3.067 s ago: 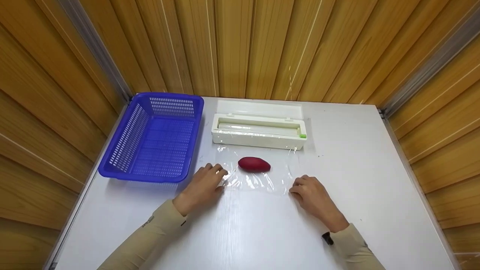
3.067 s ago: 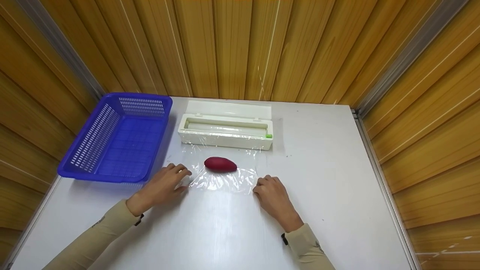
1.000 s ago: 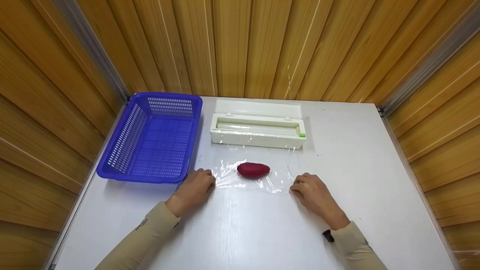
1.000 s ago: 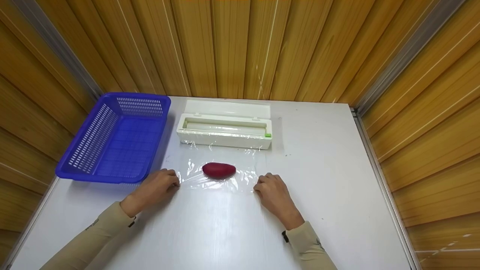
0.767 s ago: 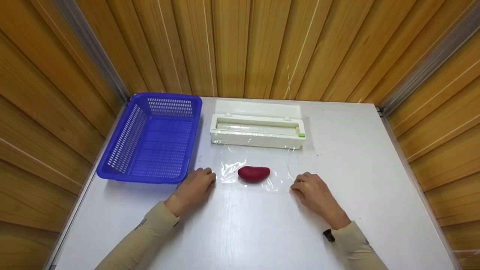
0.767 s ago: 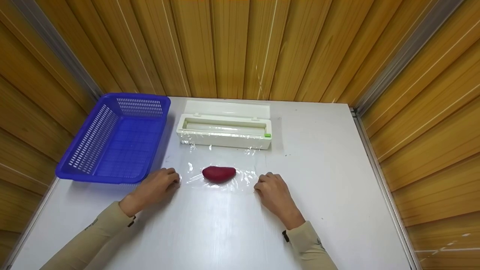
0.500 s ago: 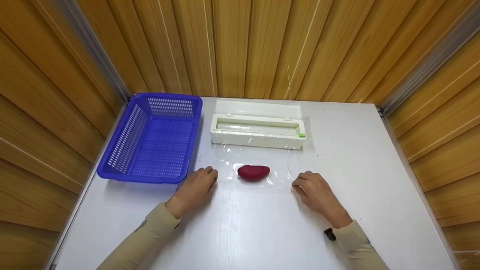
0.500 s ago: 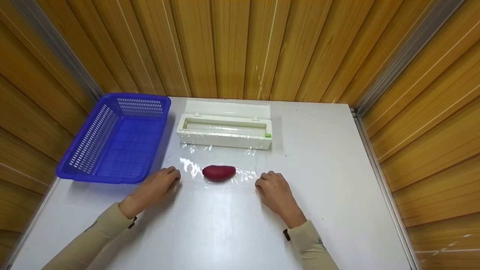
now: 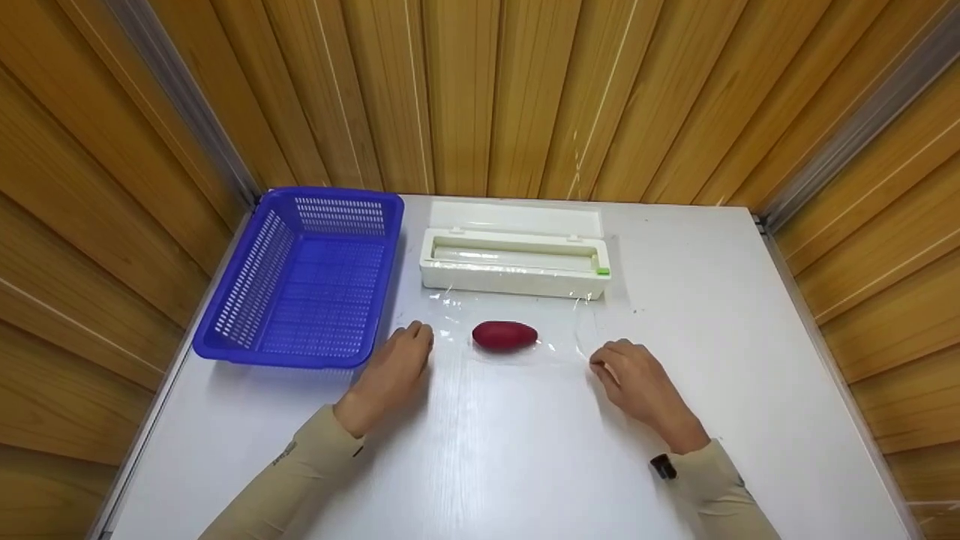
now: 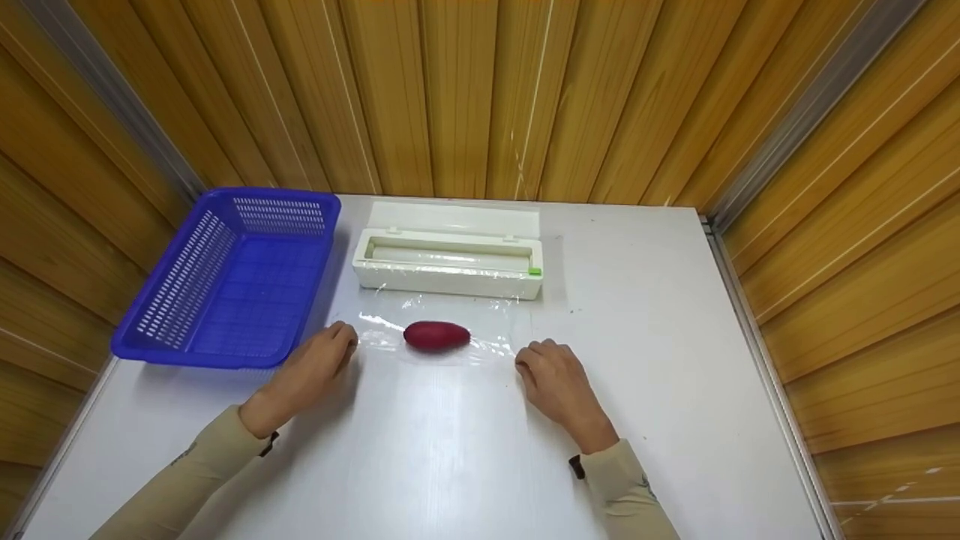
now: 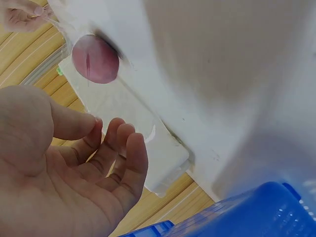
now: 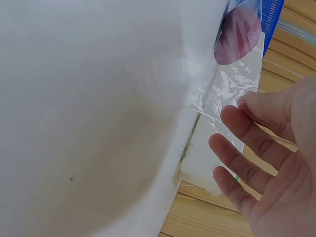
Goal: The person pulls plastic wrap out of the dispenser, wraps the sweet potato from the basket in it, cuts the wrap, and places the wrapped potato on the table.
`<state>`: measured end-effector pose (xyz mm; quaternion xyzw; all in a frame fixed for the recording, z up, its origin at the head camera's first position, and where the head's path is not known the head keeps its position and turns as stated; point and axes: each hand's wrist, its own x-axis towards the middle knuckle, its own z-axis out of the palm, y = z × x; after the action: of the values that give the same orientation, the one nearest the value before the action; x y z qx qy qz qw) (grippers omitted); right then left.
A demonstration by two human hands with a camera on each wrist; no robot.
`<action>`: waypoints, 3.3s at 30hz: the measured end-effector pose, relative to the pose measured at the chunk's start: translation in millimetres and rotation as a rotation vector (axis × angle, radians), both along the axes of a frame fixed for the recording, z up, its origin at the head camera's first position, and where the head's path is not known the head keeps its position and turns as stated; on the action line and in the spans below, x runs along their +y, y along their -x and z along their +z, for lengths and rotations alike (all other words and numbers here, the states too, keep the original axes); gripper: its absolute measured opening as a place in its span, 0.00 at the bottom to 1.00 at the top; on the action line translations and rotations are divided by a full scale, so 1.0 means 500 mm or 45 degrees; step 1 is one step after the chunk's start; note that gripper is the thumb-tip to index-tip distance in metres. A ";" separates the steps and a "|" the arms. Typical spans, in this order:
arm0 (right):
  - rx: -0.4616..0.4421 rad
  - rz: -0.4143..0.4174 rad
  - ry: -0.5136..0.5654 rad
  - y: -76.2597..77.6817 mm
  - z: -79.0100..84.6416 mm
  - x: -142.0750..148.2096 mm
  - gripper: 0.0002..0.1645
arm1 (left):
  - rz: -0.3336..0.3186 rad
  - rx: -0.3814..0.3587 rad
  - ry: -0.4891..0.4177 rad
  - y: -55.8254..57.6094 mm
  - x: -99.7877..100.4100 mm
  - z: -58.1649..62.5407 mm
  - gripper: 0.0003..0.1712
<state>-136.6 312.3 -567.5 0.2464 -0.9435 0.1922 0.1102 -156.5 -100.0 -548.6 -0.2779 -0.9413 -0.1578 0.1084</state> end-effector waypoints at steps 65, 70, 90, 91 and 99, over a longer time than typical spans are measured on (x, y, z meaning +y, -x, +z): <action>-0.263 -0.282 0.361 0.146 0.000 -0.013 0.08 | 0.477 -0.088 -0.785 0.136 0.059 -0.057 0.10; -0.260 -0.355 0.357 0.154 -0.007 -0.017 0.10 | 0.515 -0.119 -0.788 0.147 0.060 -0.059 0.11; -0.253 -0.463 0.368 0.172 -0.020 -0.029 0.10 | 0.508 -0.139 -0.749 0.183 0.059 -0.074 0.08; -0.257 -0.477 0.363 0.172 -0.020 -0.030 0.10 | 0.509 -0.139 -0.750 0.184 0.059 -0.075 0.08; -0.275 -0.544 0.344 0.175 -0.020 -0.040 0.12 | 0.532 -0.194 -0.750 0.190 0.056 -0.082 0.09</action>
<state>-224.1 292.3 -577.7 0.0029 -0.9462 0.3138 0.0790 -251.6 -71.9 -589.4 -0.0242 -0.8973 -0.4168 0.1434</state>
